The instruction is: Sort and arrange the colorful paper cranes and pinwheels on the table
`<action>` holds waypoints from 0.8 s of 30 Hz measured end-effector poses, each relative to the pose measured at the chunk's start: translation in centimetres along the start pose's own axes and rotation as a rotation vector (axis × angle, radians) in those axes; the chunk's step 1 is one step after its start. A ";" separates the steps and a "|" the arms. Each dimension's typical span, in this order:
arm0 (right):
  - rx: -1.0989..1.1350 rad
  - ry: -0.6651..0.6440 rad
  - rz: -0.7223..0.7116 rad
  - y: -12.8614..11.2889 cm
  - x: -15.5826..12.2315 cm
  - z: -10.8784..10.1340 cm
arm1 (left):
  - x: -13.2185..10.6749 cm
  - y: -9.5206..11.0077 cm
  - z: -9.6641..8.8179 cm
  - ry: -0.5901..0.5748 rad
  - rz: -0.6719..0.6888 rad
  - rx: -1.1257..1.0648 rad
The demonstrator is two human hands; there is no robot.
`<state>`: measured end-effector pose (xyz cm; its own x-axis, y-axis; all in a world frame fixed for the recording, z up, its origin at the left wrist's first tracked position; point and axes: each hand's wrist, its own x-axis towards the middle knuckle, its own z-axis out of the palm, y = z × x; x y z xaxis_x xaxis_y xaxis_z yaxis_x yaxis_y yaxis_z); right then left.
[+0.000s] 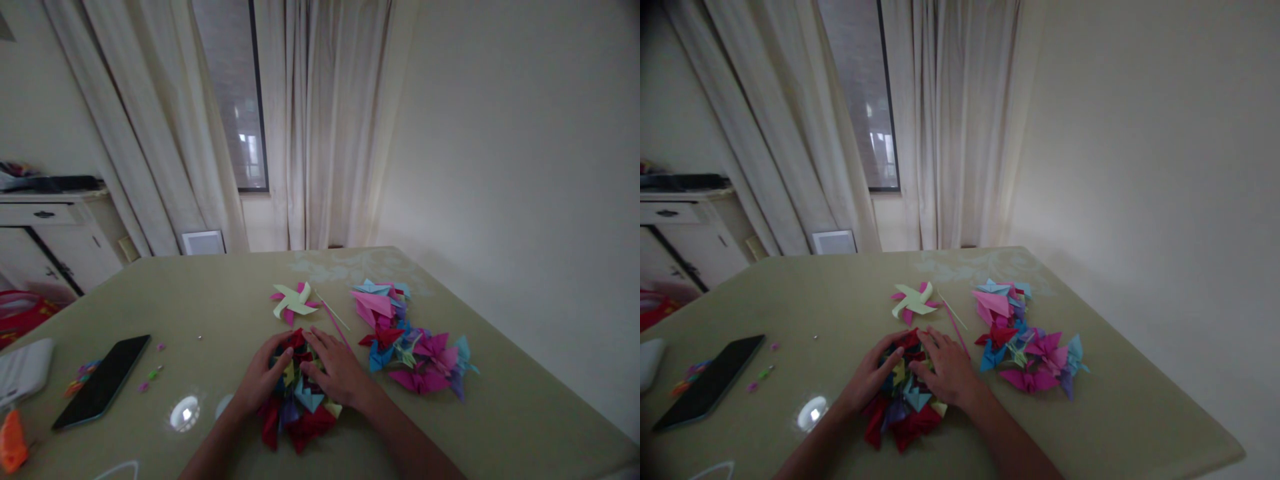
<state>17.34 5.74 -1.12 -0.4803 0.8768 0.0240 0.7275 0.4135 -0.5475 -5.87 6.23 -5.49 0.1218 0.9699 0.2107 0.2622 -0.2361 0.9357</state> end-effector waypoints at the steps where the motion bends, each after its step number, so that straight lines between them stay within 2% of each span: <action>1: -0.001 0.002 -0.001 0.0 0.0 0.0 | 0.0 0.0 0.0 0.004 -0.003 0.001; 9: -0.006 0.014 -0.022 0.4 0.1 0.3 | 0.1 -0.3 -0.1 -0.026 0.014 0.009; 14: -0.015 0.023 -0.030 0.4 0.1 0.4 | 0.1 -0.3 0.0 0.004 0.016 0.006; 24: -0.011 0.018 -0.019 0.1 0.0 0.2 | 0.1 -0.4 0.0 -0.016 0.012 0.025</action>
<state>17.35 5.78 -1.33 -0.4855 0.8728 0.0493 0.7234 0.4328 -0.5379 -5.97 6.39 -5.86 0.1401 0.9660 0.2174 0.2846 -0.2496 0.9256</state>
